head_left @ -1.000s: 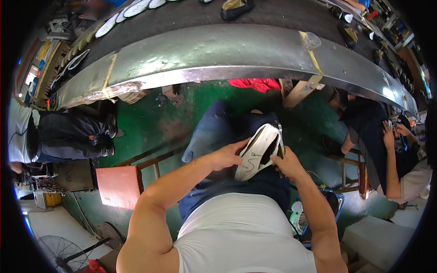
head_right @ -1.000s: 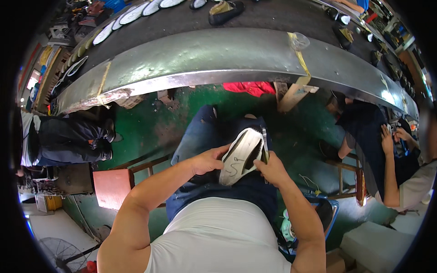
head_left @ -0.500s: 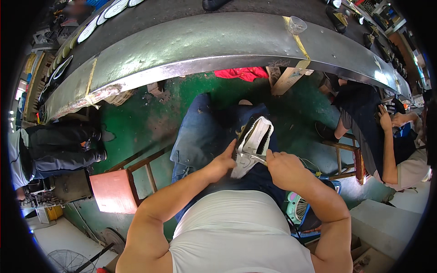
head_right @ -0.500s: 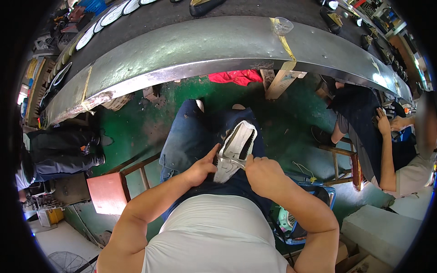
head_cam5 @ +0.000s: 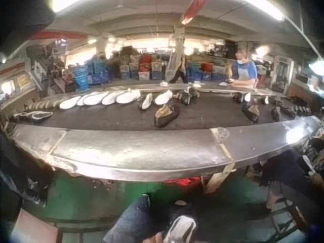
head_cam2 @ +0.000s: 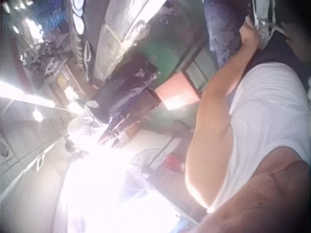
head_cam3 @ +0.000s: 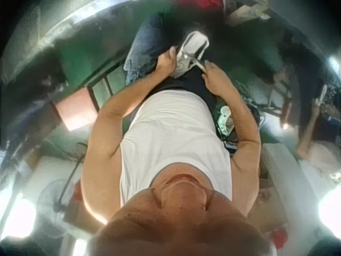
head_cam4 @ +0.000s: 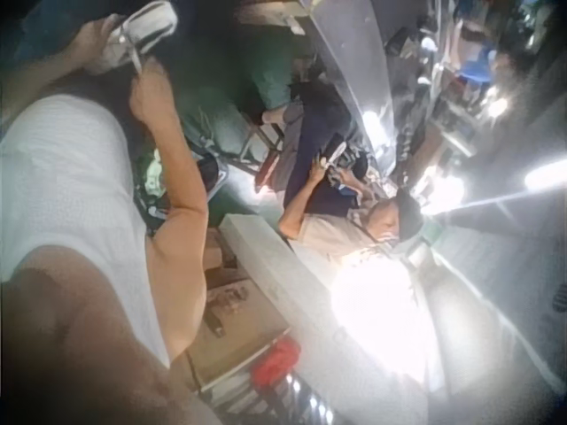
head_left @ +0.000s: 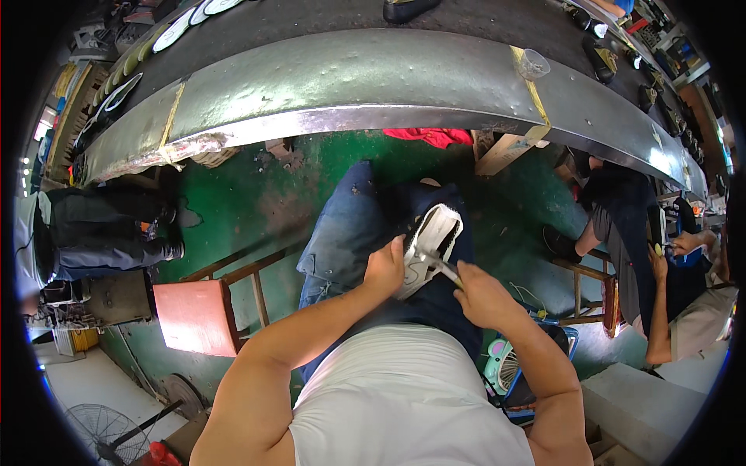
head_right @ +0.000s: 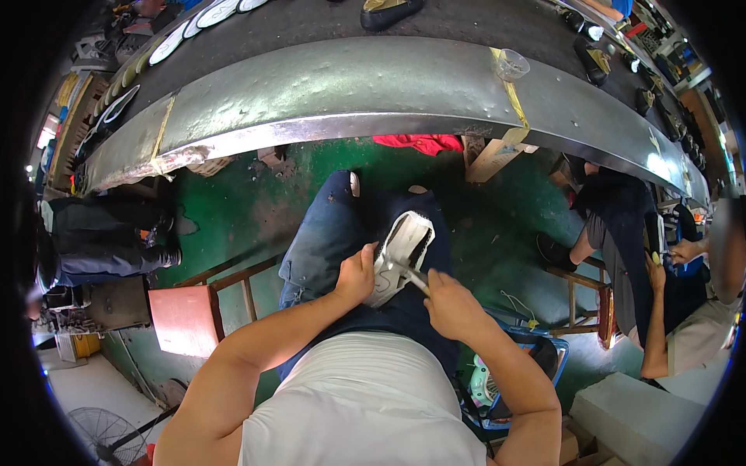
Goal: Trimming and pulling excess material on shoe soles using lasting pincers.
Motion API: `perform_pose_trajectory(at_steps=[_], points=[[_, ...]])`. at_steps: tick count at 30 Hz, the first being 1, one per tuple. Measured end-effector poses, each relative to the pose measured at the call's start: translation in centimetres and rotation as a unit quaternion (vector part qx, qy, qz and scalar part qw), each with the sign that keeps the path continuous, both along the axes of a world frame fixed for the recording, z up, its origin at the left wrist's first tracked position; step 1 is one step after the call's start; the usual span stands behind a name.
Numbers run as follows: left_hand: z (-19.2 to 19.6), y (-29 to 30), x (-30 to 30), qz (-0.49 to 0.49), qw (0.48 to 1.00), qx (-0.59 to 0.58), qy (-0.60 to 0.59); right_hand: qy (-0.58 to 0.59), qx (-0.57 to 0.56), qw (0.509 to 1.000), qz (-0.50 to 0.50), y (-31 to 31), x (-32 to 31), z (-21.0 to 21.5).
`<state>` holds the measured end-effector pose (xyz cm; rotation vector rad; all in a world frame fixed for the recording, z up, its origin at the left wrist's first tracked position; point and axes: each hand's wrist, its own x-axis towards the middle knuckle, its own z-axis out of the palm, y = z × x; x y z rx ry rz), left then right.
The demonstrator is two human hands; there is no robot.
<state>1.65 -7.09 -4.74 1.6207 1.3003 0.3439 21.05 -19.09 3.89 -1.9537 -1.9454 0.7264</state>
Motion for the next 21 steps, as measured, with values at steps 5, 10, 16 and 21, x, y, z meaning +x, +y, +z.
perform_pose_trajectory(at_steps=[5,10,16,21], points=[[-0.4,-0.1,-0.3,-0.092,0.981,0.158,-0.059,-0.033,-0.045,0.996,-0.063,0.9,-0.1,-0.2],[1.2,1.0,-0.3,-0.259,0.936,0.238,-0.026,0.018,-0.094,0.988,-0.121,-0.4,1.5,-2.3],[4.0,2.4,0.2,-0.352,0.918,0.136,0.124,0.203,-0.214,0.944,-0.146,2.5,3.4,3.1],[6.6,2.7,1.4,-0.428,0.869,0.148,0.201,0.081,-0.065,0.985,-0.135,2.6,1.9,-3.2]])
